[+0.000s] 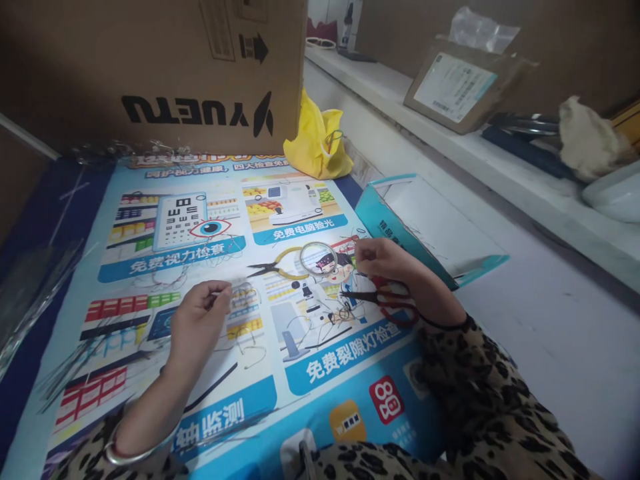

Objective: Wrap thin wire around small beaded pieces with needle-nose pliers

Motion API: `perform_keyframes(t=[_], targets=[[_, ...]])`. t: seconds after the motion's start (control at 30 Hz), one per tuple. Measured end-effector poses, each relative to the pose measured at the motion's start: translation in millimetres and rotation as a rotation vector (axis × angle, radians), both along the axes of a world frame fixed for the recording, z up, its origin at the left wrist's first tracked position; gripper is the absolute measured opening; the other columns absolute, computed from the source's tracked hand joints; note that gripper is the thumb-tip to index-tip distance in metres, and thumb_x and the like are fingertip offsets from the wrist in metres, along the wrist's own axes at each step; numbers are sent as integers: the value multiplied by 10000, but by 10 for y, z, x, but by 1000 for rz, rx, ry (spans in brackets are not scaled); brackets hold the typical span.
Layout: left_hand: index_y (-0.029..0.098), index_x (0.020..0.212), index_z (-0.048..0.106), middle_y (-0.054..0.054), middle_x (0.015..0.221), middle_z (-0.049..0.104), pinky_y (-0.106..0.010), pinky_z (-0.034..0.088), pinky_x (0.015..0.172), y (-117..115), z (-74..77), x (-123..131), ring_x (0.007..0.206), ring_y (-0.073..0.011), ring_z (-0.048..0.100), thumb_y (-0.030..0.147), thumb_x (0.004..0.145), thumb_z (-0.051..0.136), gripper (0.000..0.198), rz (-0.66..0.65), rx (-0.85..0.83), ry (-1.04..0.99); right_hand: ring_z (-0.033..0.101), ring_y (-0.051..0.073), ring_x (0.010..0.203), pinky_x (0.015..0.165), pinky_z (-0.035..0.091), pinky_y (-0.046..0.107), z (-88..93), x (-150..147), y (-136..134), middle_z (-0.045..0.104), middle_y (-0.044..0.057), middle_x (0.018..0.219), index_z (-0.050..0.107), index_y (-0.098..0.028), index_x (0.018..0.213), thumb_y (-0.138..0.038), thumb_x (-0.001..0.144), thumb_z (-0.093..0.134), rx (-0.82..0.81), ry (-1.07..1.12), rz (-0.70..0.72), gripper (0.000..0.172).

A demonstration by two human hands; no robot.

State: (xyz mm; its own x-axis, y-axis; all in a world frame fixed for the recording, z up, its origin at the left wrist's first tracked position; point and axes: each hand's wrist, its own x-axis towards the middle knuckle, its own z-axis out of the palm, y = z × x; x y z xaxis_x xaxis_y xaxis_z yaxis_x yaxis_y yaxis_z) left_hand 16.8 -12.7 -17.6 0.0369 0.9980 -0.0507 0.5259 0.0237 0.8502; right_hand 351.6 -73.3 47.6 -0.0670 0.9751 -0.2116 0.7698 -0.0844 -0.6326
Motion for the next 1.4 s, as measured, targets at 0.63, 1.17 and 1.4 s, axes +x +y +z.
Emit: perform_keyframes(t=[0.63, 1.17, 1.4], targets=[[181, 804, 641, 24, 615, 575, -217, 412, 563, -284, 370, 89, 566, -104, 530, 281, 807, 538, 144, -463, -199, -280, 592, 152, 837, 729, 396, 247, 123, -1370, 248, 682, 47, 890, 648, -182, 911, -210, 868, 455, 243, -86, 553, 199], [180, 772, 633, -42, 764, 600, -293, 417, 669, -332, 386, 55, 762, -177, 501, 88, 816, 491, 175, -521, 603, 593, 572, 159, 823, 790, 389, 284, -146, -1389, 291, 691, 32, 826, 683, -202, 801, -210, 877, 452, 382, -165, 512, 243], [184, 799, 651, -41, 733, 614, -289, 424, 667, -324, 341, 37, 734, -171, 544, 82, 824, 454, 224, -501, 492, 504, 597, 140, 821, 746, 416, 258, -181, -1433, 276, 689, 11, 864, 688, -225, 848, -204, 837, 499, 252, 28, 358, 191]])
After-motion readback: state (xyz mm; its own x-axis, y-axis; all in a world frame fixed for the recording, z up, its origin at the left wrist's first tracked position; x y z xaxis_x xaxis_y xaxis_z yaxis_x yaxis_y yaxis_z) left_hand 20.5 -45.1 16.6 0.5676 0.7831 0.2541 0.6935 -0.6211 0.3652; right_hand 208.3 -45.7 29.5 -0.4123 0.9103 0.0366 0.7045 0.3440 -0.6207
